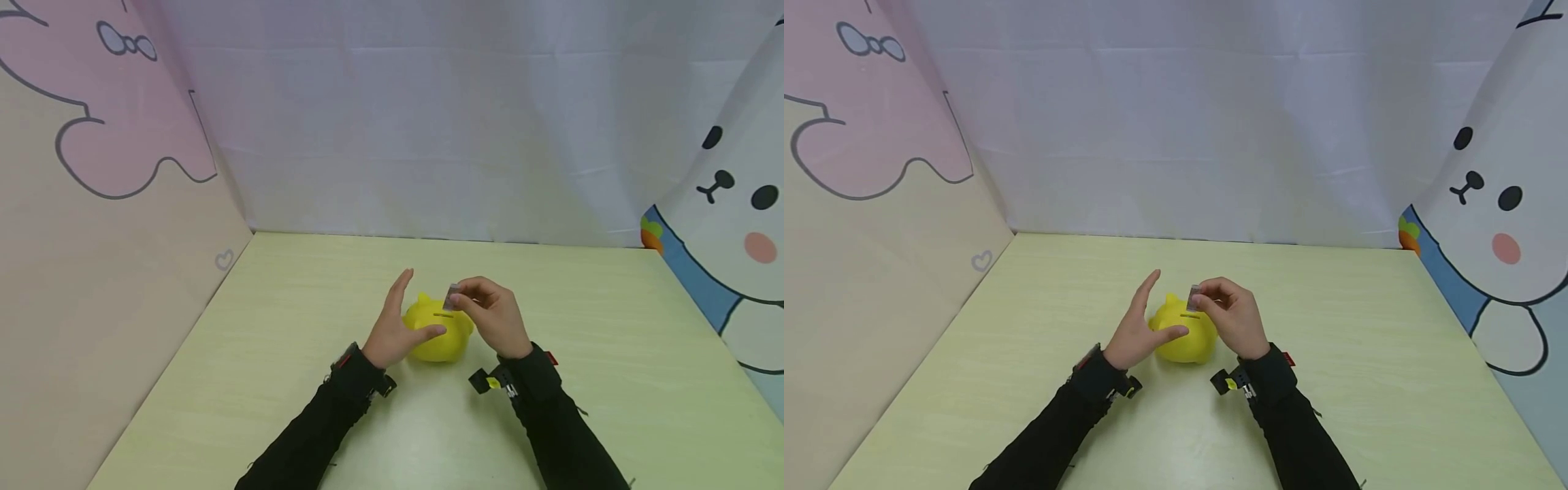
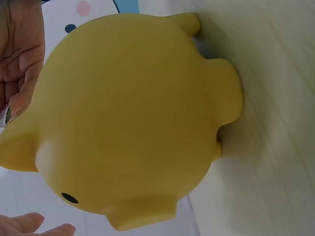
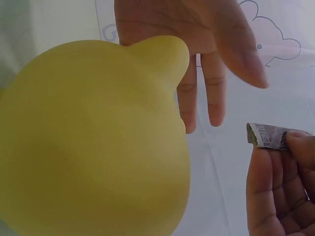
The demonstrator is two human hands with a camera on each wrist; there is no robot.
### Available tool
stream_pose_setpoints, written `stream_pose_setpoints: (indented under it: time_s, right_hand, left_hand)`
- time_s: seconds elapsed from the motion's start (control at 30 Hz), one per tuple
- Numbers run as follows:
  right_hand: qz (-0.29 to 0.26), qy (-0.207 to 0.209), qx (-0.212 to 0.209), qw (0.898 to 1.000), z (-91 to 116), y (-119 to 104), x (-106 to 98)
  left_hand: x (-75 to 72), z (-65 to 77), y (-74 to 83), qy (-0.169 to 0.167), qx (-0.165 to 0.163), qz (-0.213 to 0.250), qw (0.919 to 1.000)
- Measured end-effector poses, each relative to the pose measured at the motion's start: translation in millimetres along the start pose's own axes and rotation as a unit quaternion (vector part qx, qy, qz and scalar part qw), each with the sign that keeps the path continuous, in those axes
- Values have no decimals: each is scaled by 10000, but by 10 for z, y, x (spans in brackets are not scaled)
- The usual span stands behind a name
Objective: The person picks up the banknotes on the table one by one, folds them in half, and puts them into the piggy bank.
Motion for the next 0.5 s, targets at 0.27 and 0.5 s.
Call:
stream_pose_setpoints:
  time_s: [0.27, 0.5]
  right_hand:
    - [312, -99, 307, 9990, -14, 80, 21]
    - [436, -180, 505, 9976, -19, 144, 36]
  left_hand:
    - [98, 8, -201, -448, -667, 116, 9967]
    - [160, -6, -318, -617, -875, 129, 9942]
Point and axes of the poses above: each hand's wrist, its own z-axis away from the middle knuckle, its own x-axis out of the palm, y = z × x, the point moved 8 cm from there along -z, towards the middle knuckle, and after that the axes turned 3 degrees about x, right-handed, at the moved point
